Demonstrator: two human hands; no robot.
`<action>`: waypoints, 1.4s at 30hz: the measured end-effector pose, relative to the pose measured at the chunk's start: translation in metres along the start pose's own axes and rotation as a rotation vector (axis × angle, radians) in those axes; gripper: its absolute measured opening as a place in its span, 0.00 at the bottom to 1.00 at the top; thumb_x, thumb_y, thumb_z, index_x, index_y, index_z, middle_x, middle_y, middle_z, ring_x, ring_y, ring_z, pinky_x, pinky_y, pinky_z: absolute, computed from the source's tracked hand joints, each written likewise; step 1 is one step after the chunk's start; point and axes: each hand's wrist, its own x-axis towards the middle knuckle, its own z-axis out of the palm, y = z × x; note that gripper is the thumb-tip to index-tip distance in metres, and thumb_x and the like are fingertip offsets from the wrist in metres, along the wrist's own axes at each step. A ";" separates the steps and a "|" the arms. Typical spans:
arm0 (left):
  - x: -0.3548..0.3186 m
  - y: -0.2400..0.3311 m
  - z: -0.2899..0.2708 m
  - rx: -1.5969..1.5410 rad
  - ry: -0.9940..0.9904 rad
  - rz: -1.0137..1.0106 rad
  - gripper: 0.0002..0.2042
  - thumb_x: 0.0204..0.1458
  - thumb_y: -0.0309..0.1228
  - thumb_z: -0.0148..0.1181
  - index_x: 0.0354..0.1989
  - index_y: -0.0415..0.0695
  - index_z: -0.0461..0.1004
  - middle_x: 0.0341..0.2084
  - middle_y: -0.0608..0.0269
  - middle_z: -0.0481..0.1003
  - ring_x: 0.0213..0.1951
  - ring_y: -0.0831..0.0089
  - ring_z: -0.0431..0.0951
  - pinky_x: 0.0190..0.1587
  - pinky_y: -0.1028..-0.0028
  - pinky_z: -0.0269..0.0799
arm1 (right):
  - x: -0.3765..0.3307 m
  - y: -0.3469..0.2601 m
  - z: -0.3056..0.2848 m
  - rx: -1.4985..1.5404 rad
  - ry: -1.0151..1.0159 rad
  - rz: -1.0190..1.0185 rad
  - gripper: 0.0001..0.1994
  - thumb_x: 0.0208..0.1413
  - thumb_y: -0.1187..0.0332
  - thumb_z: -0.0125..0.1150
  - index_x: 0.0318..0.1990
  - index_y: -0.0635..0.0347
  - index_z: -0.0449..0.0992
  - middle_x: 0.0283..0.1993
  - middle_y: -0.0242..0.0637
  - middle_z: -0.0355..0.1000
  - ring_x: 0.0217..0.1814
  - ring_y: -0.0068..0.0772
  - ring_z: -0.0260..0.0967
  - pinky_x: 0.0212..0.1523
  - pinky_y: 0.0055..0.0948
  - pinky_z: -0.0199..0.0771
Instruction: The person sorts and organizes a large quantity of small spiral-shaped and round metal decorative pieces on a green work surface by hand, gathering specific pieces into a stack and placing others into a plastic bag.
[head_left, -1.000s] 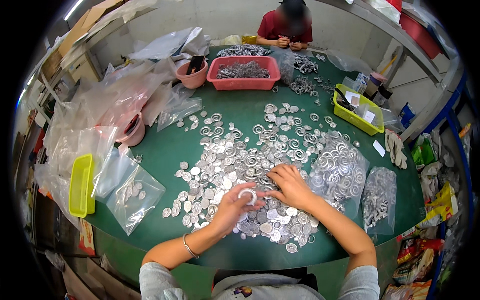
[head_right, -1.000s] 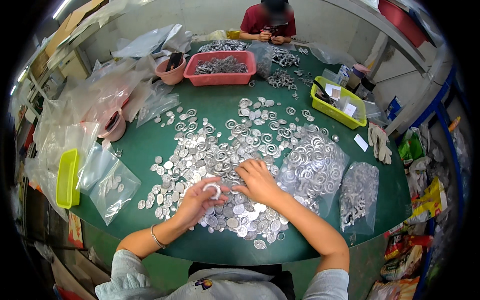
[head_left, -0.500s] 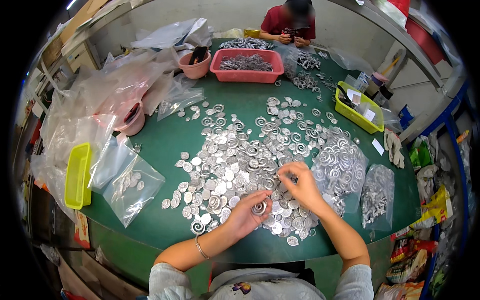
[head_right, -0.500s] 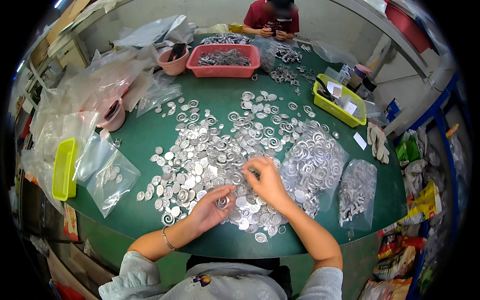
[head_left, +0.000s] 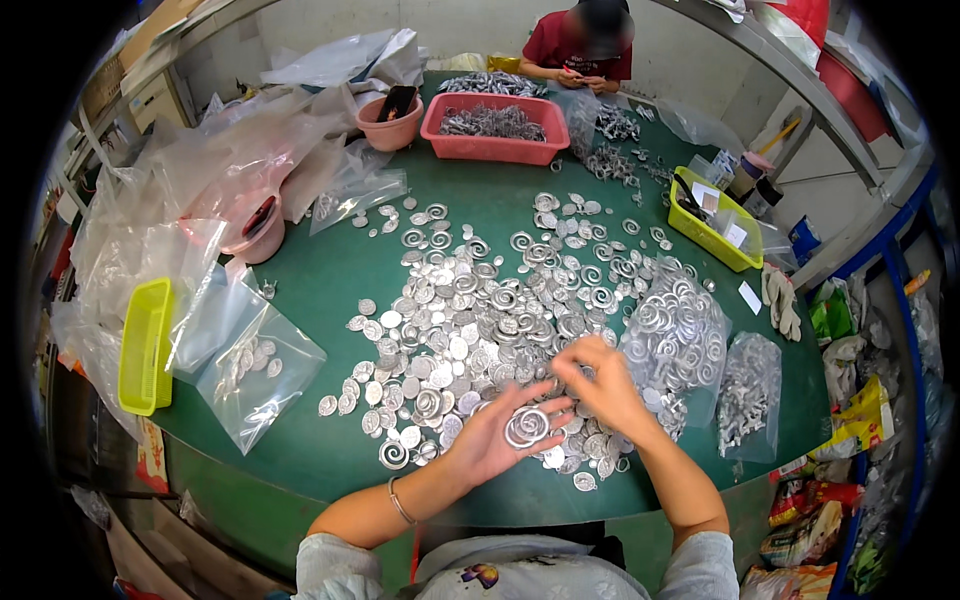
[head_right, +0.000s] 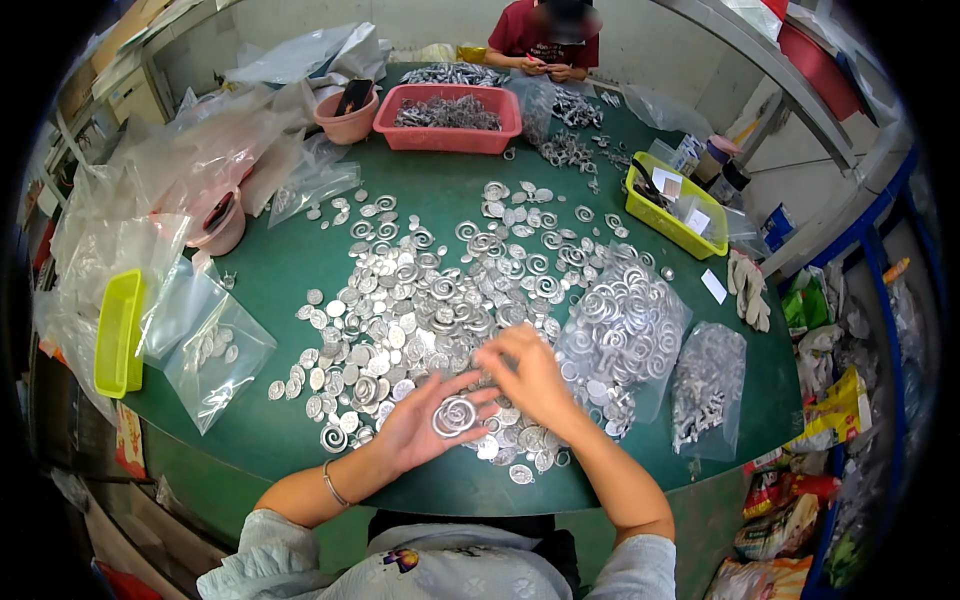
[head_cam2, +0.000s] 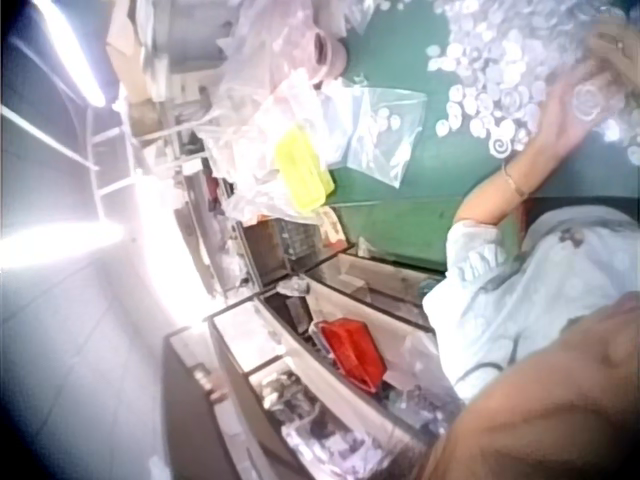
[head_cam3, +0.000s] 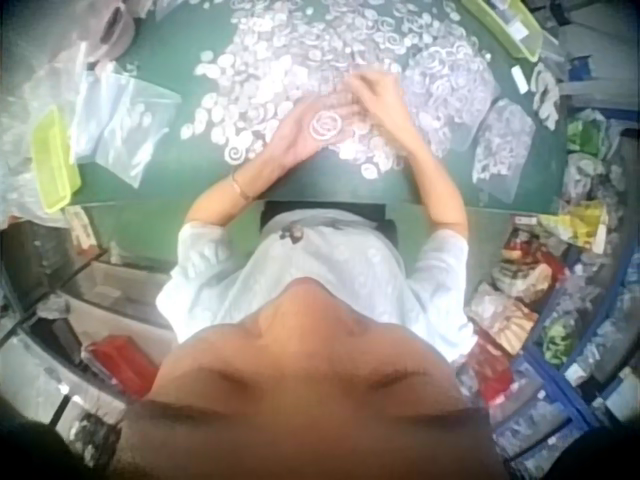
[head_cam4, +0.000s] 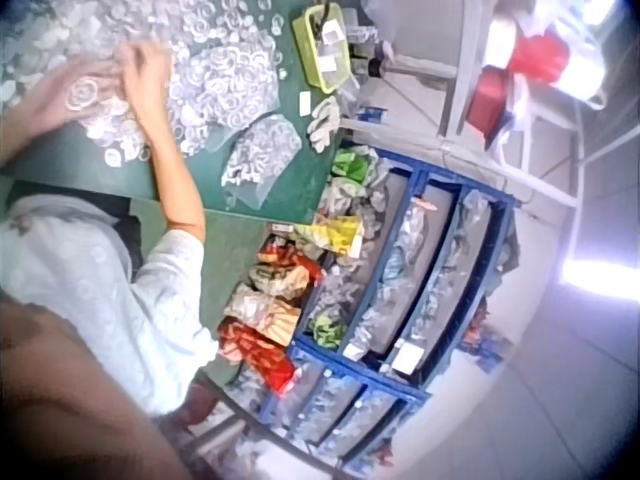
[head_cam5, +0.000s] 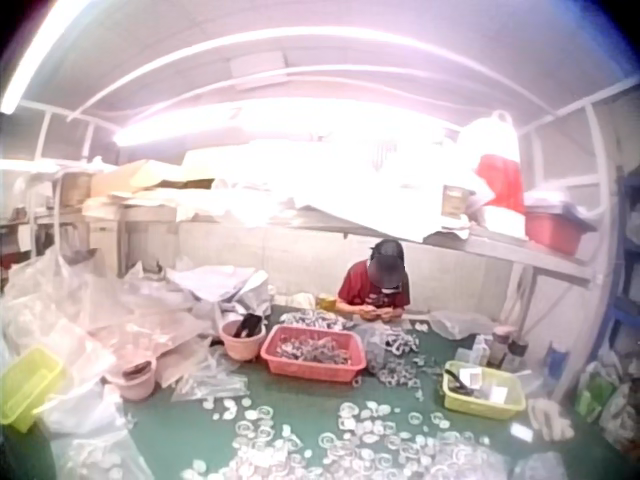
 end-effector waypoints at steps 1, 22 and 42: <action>0.000 -0.001 -0.005 0.049 0.012 -0.021 0.23 0.59 0.42 0.39 0.59 0.41 0.55 0.52 0.49 0.64 0.50 0.62 0.68 0.51 0.66 0.67 | 0.004 0.006 0.000 -0.164 0.085 -0.085 0.05 0.46 0.71 0.59 0.28 0.64 0.73 0.27 0.39 0.68 0.34 0.40 0.62 0.36 0.34 0.62; 0.002 -0.003 -0.001 -0.061 -0.134 0.048 0.26 0.58 0.45 0.36 0.61 0.42 0.50 0.60 0.47 0.51 0.61 0.51 0.53 0.58 0.53 0.56 | 0.028 0.055 0.013 -0.685 0.036 -0.203 0.13 0.43 0.65 0.62 0.35 0.63 0.73 0.37 0.38 0.70 0.42 0.41 0.65 0.48 0.34 0.58; 0.001 -0.005 -0.006 -0.151 -0.103 0.108 0.23 0.58 0.41 0.38 0.59 0.42 0.53 0.56 0.47 0.57 0.57 0.55 0.60 0.56 0.57 0.59 | 0.015 -0.001 -0.013 0.103 -0.357 0.123 0.10 0.47 0.67 0.59 0.32 0.66 0.74 0.32 0.44 0.71 0.38 0.45 0.67 0.40 0.33 0.65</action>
